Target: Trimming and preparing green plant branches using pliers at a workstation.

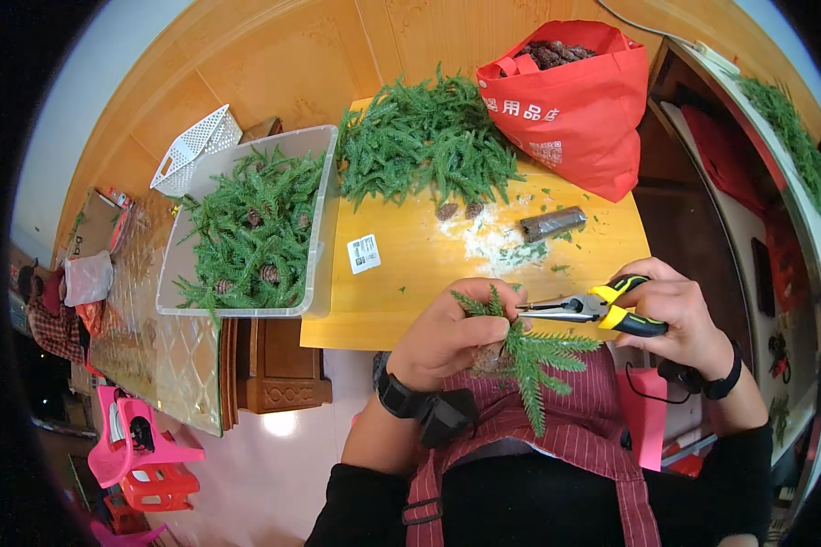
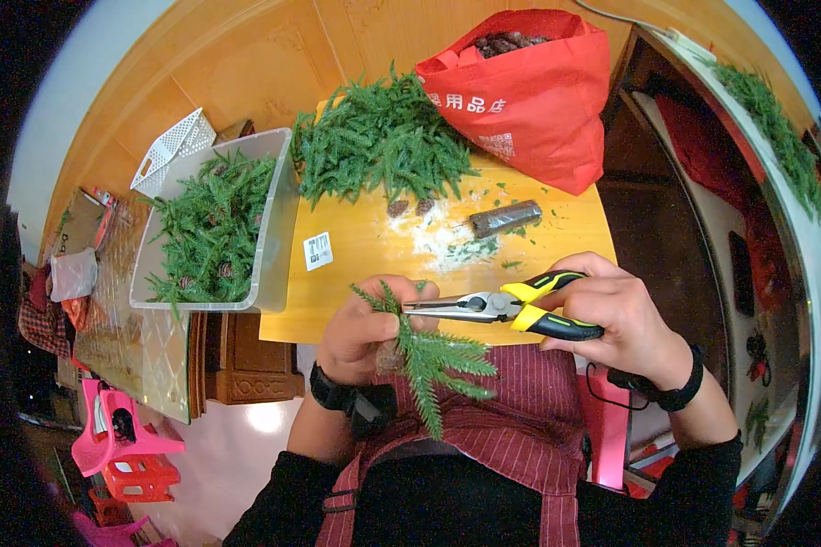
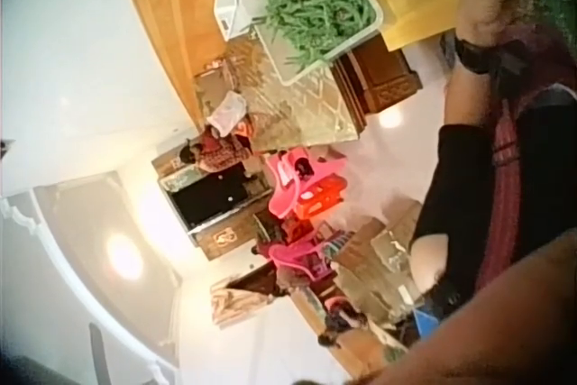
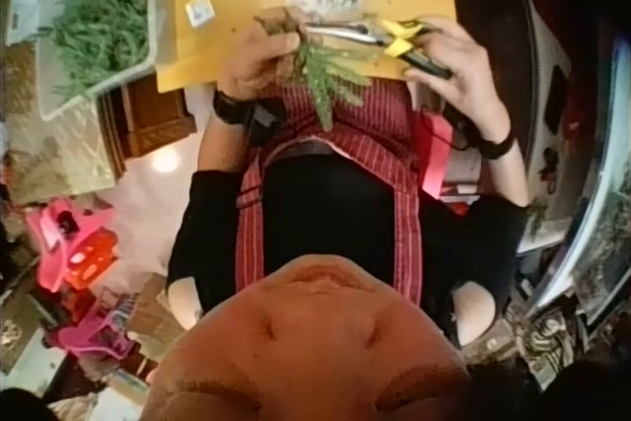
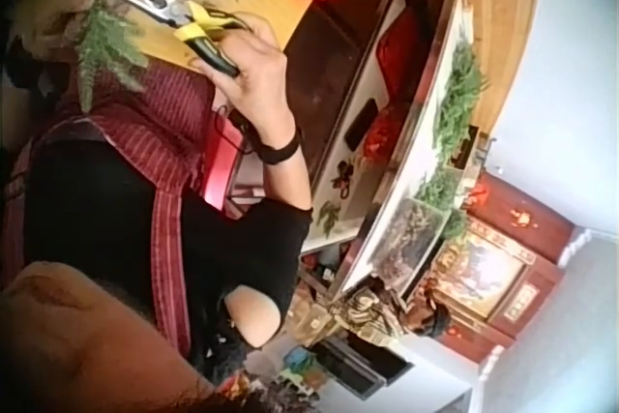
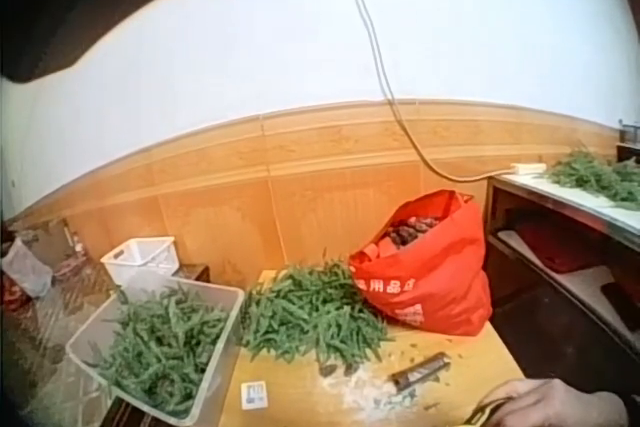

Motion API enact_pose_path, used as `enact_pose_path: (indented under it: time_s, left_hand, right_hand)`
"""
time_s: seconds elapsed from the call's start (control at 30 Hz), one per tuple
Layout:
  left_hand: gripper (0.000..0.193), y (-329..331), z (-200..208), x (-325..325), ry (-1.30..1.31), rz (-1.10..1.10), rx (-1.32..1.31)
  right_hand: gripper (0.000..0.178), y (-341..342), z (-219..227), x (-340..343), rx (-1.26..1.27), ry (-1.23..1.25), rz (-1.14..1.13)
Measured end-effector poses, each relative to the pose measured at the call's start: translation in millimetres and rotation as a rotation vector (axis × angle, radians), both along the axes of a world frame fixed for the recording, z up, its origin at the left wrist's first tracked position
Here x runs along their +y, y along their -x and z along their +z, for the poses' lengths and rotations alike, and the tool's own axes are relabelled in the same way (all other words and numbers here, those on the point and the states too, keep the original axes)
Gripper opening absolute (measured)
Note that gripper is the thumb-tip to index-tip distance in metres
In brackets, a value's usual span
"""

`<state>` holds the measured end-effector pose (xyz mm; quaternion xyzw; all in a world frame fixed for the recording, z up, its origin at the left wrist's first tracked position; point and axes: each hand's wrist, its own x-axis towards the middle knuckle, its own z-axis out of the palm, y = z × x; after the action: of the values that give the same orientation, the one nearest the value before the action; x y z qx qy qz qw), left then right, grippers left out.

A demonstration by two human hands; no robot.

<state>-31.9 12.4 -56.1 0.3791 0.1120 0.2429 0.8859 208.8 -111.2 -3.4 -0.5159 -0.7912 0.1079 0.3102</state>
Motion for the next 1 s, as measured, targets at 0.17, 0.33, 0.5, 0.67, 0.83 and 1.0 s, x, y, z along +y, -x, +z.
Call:
enact_pose_path:
  time_s: [0.17, 0.33, 0.5, 0.67, 0.83, 1.0]
  left_hand:
    - [0.024, -4.3, -1.6, -0.5, -0.033, -0.050, -0.062]
    - [0.025, -4.4, -3.6, 1.6, -0.049, -0.102, -0.058]
    - [0.023, -5.1, -1.6, -2.6, -0.036, -0.077, -0.063]
    - [0.021, -5.6, -2.1, -1.5, -0.057, -0.099, -0.082]
    - [0.021, -4.5, -1.4, -3.4, -0.005, -0.090, -0.061]
    - [0.021, -4.0, -3.6, -5.0, 0.005, -0.083, -0.065]
  right_hand:
    - [0.030, 0.6, 2.2, 0.0, -0.033, -0.036, -0.008]
    - [0.030, -0.3, 1.6, -0.5, -0.024, -0.030, 0.001]
    - [0.030, 0.1, 2.8, -0.4, -0.025, -0.026, 0.007]
    - [0.030, 0.0, 3.1, -0.6, -0.028, -0.022, 0.017]
    - [0.029, -0.2, 6.2, -0.7, -0.034, -0.014, 0.040]
    - [0.028, -0.9, 5.4, -2.2, -0.034, -0.017, 0.042]
